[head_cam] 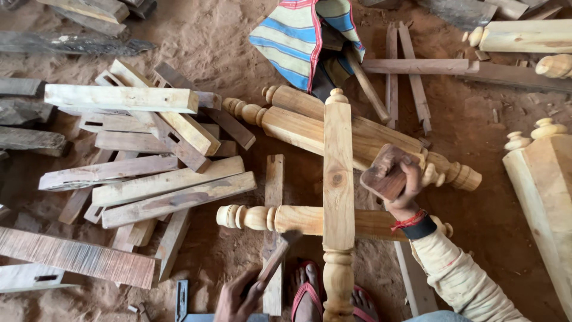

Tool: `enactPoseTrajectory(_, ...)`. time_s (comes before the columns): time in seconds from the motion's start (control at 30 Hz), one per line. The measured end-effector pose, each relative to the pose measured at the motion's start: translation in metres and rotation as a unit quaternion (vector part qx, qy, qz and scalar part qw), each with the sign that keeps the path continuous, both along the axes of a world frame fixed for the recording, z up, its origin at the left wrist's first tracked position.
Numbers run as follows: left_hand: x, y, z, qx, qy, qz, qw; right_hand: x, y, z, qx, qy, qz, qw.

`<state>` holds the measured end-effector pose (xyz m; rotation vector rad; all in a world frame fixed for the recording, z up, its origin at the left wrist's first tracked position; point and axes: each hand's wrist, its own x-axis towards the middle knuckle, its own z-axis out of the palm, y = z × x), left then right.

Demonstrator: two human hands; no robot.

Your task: The person uses a chisel and mallet to carve a mortise into a wooden spindle. They measure the piece with a ruler and mark it with a pencil before continuing to chip away wood to form the joint.

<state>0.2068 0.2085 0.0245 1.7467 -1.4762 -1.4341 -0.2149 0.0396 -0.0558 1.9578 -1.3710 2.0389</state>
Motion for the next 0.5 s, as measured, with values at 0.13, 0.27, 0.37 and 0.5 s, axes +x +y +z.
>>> enactPoseTrajectory(0.13, -0.056, -0.010, 0.036, -0.306, 0.206, -0.097, 0.924, 0.014, 0.002, 0.001, -0.025, 0.055, -0.014, 0.998)
enactPoseTrajectory(0.27, -0.100, -0.045, 0.037, -0.183, 0.027, -0.170, 0.968, 0.019, 0.016, -0.002, 0.090, 0.029, 0.043, 0.995)
enactPoseTrajectory(0.37, -0.115, -0.053, 0.027, -0.302, 0.046, -0.136, 0.943, 0.025, 0.020, 0.003, 0.231, -0.163, 0.160, 0.946)
enactPoseTrajectory(0.5, -0.127, -0.043, 0.022, -0.477, 0.062, -0.128, 0.867, 0.033, 0.015, 0.026, -0.016, 0.048, 0.121, 0.991)
